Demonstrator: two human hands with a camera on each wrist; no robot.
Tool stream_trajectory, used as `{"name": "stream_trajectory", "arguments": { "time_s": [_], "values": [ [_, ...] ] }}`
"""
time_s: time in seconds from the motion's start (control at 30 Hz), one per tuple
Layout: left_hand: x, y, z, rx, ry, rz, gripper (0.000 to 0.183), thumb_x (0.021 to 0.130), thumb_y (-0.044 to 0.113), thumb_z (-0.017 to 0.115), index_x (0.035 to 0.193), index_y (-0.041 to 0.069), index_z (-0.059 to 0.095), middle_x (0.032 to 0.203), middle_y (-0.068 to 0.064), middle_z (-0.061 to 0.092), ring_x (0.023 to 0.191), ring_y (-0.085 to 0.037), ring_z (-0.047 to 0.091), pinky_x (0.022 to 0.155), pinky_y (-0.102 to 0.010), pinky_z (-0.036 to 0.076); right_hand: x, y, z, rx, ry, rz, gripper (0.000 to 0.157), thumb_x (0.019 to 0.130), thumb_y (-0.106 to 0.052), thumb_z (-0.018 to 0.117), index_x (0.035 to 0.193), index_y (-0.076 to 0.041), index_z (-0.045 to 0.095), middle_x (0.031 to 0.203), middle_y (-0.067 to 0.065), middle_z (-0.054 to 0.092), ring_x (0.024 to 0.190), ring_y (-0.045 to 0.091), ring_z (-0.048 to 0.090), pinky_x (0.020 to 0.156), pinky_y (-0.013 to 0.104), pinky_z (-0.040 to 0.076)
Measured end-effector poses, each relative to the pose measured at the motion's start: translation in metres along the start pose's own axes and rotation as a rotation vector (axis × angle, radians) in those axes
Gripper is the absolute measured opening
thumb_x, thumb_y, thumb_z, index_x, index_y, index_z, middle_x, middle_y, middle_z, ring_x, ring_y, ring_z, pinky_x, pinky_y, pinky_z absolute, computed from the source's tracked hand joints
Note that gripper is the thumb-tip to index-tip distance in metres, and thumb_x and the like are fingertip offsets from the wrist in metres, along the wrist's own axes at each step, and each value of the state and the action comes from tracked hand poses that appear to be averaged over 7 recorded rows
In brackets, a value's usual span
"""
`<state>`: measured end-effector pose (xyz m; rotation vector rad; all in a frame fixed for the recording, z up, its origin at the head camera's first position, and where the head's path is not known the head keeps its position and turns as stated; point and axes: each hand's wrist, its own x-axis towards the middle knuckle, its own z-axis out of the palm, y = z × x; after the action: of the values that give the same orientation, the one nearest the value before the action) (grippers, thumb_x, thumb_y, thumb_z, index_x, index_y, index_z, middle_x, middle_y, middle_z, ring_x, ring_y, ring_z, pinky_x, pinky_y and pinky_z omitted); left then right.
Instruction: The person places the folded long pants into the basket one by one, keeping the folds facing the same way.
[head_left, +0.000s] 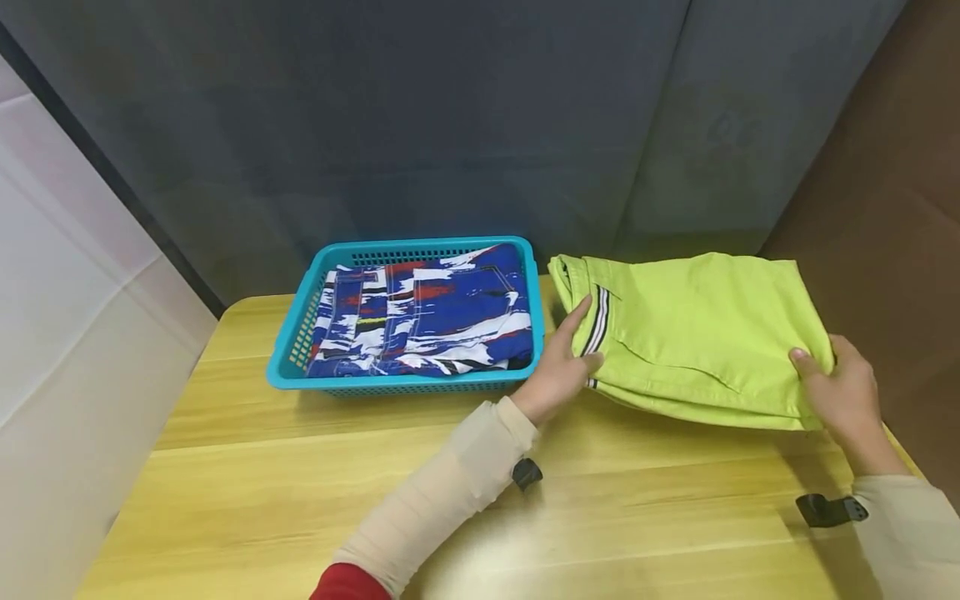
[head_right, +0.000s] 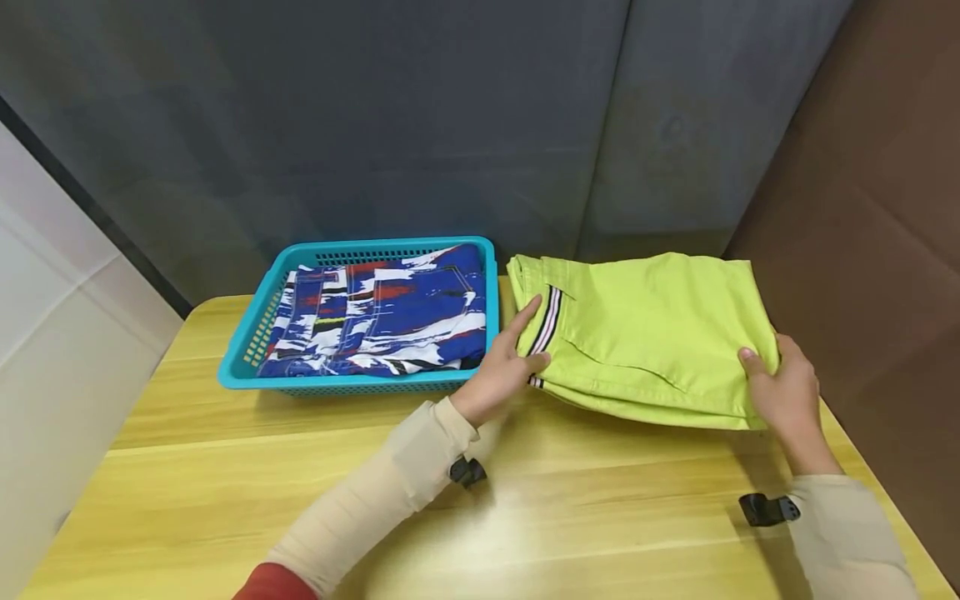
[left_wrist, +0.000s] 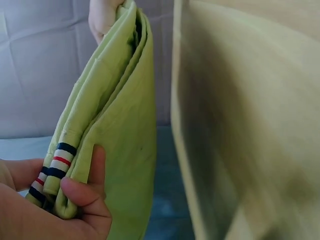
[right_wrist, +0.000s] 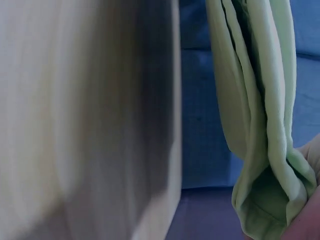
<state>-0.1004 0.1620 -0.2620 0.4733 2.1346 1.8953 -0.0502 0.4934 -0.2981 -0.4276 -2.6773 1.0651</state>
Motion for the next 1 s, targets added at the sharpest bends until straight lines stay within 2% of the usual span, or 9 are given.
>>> {"name": "stream_trajectory", "arguments": {
  "time_s": [0.17, 0.23, 0.43, 0.47, 0.53, 0.6, 0.87, 0.97, 1.0],
  "values": [
    [-0.003, 0.015, -0.010, 0.002, 0.021, 0.006, 0.078, 0.092, -0.005, 0.051, 0.153, 0.034, 0.022, 0.162, 0.007, 0.016, 0.143, -0.018, 0.023, 0.092, -0.032, 0.038, 0.001, -0.014, -0.005, 0.038, 0.032, -0.040, 0.058, 0.102, -0.032, 0.043, 0.139, 0.012, 0.036, 0.108, 0.030, 0.053, 0.063, -0.003, 0.046, 0.051, 0.020, 0.043],
    [-0.004, 0.020, -0.014, 0.010, 0.025, 0.016, 0.078, 0.092, -0.004, 0.051, 0.153, 0.036, 0.023, 0.161, 0.008, 0.016, 0.142, -0.017, 0.025, 0.084, -0.032, 0.040, 0.001, -0.019, -0.005, 0.049, 0.046, -0.052, 0.057, 0.102, -0.031, 0.043, 0.138, 0.012, 0.037, 0.106, 0.029, 0.053, 0.062, -0.004, 0.045, 0.050, 0.020, 0.042],
    [-0.009, 0.032, -0.026, -0.004, 0.040, 0.054, 0.077, 0.091, -0.003, 0.053, 0.152, 0.037, 0.025, 0.161, 0.009, 0.017, 0.149, -0.013, 0.012, 0.110, -0.039, 0.033, 0.002, -0.034, -0.003, 0.092, 0.075, -0.065, 0.052, 0.101, -0.027, 0.046, 0.136, 0.011, 0.040, 0.105, 0.025, 0.053, 0.061, -0.008, 0.045, 0.050, 0.017, 0.043],
    [-0.010, 0.033, -0.028, -0.005, 0.044, 0.059, 0.077, 0.091, -0.003, 0.053, 0.151, 0.037, 0.026, 0.161, 0.010, 0.017, 0.150, -0.012, 0.009, 0.118, -0.040, 0.023, 0.002, -0.037, -0.002, 0.100, 0.080, -0.070, 0.052, 0.101, -0.026, 0.046, 0.136, 0.012, 0.040, 0.105, 0.025, 0.054, 0.061, -0.009, 0.045, 0.051, 0.015, 0.043],
    [-0.012, 0.036, -0.032, 0.002, 0.055, 0.062, 0.077, 0.091, -0.003, 0.053, 0.151, 0.036, 0.026, 0.161, 0.011, 0.018, 0.150, -0.011, 0.007, 0.121, -0.042, 0.015, 0.002, -0.041, -0.001, 0.107, 0.083, -0.083, 0.051, 0.101, -0.025, 0.047, 0.136, 0.012, 0.040, 0.107, 0.026, 0.054, 0.062, -0.010, 0.045, 0.052, 0.014, 0.042],
    [-0.014, 0.038, -0.036, 0.003, 0.064, 0.066, 0.077, 0.091, -0.002, 0.054, 0.151, 0.036, 0.026, 0.161, 0.011, 0.018, 0.150, -0.012, 0.006, 0.121, -0.044, 0.016, 0.002, -0.046, -0.001, 0.107, 0.086, -0.092, 0.051, 0.101, -0.025, 0.047, 0.136, 0.011, 0.041, 0.109, 0.026, 0.054, 0.064, -0.012, 0.044, 0.053, 0.012, 0.041],
    [-0.021, 0.045, -0.055, 0.021, 0.096, 0.088, 0.075, 0.091, 0.000, 0.054, 0.151, 0.036, 0.027, 0.161, 0.012, 0.017, 0.151, -0.014, 0.004, 0.114, -0.044, 0.030, 0.006, -0.068, 0.003, 0.144, 0.084, -0.110, 0.051, 0.101, -0.028, 0.047, 0.137, 0.008, 0.042, 0.103, 0.016, 0.053, 0.062, -0.009, 0.047, 0.053, 0.014, 0.044],
    [-0.023, 0.048, -0.065, 0.034, 0.119, 0.091, 0.075, 0.091, 0.000, 0.054, 0.151, 0.035, 0.027, 0.160, 0.012, 0.018, 0.150, -0.013, 0.007, 0.095, -0.037, 0.042, 0.007, -0.079, 0.005, 0.157, 0.084, -0.131, 0.051, 0.101, -0.028, 0.047, 0.137, 0.007, 0.043, 0.102, 0.015, 0.053, 0.062, -0.008, 0.048, 0.053, 0.013, 0.044],
    [-0.024, 0.049, -0.068, 0.039, 0.127, 0.090, 0.075, 0.091, 0.000, 0.054, 0.151, 0.035, 0.028, 0.160, 0.012, 0.018, 0.148, -0.015, 0.017, 0.085, -0.033, 0.045, 0.007, -0.083, 0.006, 0.162, 0.085, -0.140, 0.050, 0.101, -0.028, 0.047, 0.137, 0.007, 0.043, 0.102, 0.015, 0.053, 0.063, -0.008, 0.048, 0.054, 0.013, 0.044]
  ]
}}
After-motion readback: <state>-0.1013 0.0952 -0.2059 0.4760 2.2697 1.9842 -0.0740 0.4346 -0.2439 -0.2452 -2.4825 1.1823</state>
